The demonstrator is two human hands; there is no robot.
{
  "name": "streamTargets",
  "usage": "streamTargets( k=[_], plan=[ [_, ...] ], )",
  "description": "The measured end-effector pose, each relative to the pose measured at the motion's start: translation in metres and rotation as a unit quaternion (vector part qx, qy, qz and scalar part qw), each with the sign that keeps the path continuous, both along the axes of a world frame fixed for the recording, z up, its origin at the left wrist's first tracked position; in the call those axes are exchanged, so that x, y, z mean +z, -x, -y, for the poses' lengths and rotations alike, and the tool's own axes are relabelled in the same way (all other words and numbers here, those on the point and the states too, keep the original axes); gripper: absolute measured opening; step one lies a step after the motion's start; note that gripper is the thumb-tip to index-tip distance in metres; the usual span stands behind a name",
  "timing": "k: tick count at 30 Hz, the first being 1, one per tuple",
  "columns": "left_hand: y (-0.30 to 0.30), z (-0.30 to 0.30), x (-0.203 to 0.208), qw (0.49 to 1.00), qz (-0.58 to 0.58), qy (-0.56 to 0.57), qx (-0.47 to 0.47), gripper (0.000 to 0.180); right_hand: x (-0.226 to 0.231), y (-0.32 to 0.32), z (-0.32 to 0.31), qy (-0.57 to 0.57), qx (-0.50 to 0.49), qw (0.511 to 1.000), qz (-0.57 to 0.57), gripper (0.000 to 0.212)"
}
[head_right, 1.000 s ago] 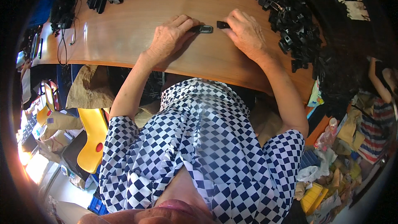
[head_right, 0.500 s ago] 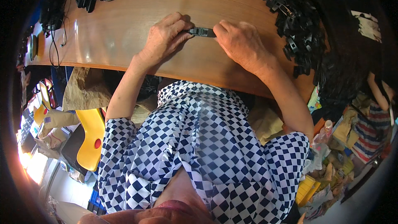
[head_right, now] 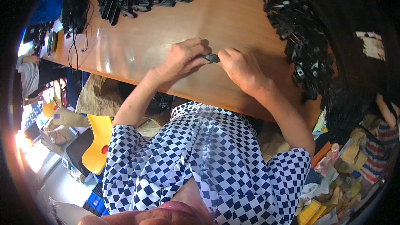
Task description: The person assembles plastic components by joining pieces together by hand and placing the completed parts on the table.
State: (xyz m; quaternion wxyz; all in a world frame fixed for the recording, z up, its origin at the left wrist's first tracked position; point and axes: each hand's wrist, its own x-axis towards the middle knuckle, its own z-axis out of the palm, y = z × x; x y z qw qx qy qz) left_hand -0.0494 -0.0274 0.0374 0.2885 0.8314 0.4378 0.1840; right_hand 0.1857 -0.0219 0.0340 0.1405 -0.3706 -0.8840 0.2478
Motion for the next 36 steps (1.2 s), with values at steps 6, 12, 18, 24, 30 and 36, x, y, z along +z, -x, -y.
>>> streamTargets(
  k=[6,12,18,24,30,36],
  plan=[
    [0.072,-0.127,0.009,0.918,-0.107,-0.372,0.083,0.032,0.004,-0.044,-0.047,-0.225,-0.088,0.970,-0.004,0.018],
    [0.104,-0.167,-0.053,0.900,-0.202,-0.347,0.168,0.039,-0.010,-0.080,-0.079,-0.260,-0.145,0.920,0.256,0.021],
    [0.012,-0.096,-0.057,0.929,-0.200,-0.280,0.138,0.043,-0.031,-0.080,-0.092,-0.301,-0.113,0.910,0.261,0.019],
    [0.012,-0.060,-0.040,0.927,-0.051,-0.298,0.222,0.041,-0.049,-0.075,-0.100,-0.312,-0.151,0.915,0.207,0.022],
    [0.014,-0.024,-0.024,0.941,-0.103,-0.296,0.126,0.034,-0.050,-0.061,-0.080,-0.286,-0.155,0.945,-0.042,0.025],
    [0.003,-0.040,-0.025,0.912,-0.216,-0.349,0.005,0.020,-0.065,-0.038,-0.034,0.118,-0.170,0.948,-0.242,0.022]
  ],
)
